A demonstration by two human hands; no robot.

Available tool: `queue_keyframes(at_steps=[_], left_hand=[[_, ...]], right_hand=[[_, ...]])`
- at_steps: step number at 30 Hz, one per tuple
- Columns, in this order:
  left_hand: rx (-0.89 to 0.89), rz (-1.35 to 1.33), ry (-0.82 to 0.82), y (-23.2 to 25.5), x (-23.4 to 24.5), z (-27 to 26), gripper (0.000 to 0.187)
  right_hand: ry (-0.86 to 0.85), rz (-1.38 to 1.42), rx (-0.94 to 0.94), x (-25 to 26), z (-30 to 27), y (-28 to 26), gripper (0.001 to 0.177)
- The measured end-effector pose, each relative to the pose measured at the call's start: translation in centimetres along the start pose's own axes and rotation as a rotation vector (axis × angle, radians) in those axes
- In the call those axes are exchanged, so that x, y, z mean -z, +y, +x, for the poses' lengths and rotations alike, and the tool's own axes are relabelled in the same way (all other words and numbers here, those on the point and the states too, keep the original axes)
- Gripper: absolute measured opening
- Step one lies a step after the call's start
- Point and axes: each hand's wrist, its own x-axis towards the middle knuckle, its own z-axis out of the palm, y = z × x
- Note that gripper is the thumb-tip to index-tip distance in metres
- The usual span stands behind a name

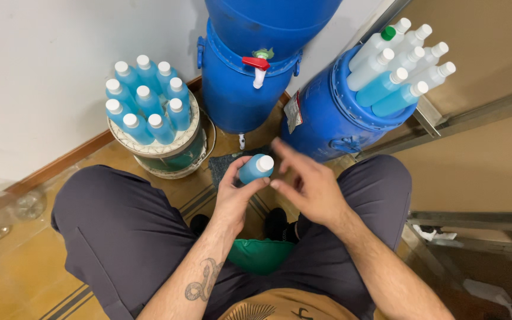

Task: The person sits on the floor and repeatedly fills small plastic bottles with liquid from a large blue barrel using a spigot. After filling each bottle, they screw on the cap and place it into a bucket.

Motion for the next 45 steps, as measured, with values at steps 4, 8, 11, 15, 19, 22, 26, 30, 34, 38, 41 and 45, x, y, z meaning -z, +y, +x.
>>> queue_keyframes(at_steps=[4,8,11,15,19,22,26,30,34,38,41,45], left_hand=[[0.015,0.017,0.016,-0.1,-0.3,-0.4,0.088],[0.017,0.038,-0.024,-0.7,-0.3,0.0,0.092],[0.011,0.054,-0.046,-0.9,-0.7,-0.2,0.089],[0.022,0.054,-0.046,-2.5,-0.3,0.7,0.085],[0.026,0.000,-0.033,-3.3,-0.4,1.4,0.086],[0.145,-0.011,-0.054,1.8,-2.4,-1.0,0.085],[0.054,-0.102,-0.195,-2.3,-1.2,1.9,0.117],[0.094,0.090,-0.178,-3.1,-1.0,3.6,0.067],[0.269,0.136,-0.030,-6.6,0.6,6.7,0.039],[0.234,0.151,-0.046,-7.1,1.0,8.5,0.034],[0.305,0.219,-0.046,-5.2,0.2,8.0,0.040],[0.367,0.196,-0.021,-4.5,-0.4,7.8,0.043]], right_hand=[[0.105,-0.100,-0.040,-1.7,-0.5,2.2,0.030],[0.196,0.057,-0.005,-2.6,-0.3,1.8,0.043],[0.116,-0.007,0.060,-3.9,-0.1,2.5,0.039],[0.324,0.023,0.063,-5.2,-0.2,2.6,0.033],[0.315,-0.044,0.086,-5.1,0.3,2.5,0.032],[0.175,-0.085,0.179,-4.0,0.8,3.2,0.032],[0.173,-0.100,0.160,1.6,4.6,6.0,0.036],[0.331,-0.188,0.116,11.2,9.6,7.0,0.031],[0.561,-0.474,0.018,20.7,12.2,7.7,0.030],[0.812,-0.459,0.057,26.0,10.5,10.9,0.017],[0.918,-0.549,-0.033,28.0,8.2,14.6,0.017],[0.905,-0.657,-0.190,27.8,5.4,20.8,0.022]])
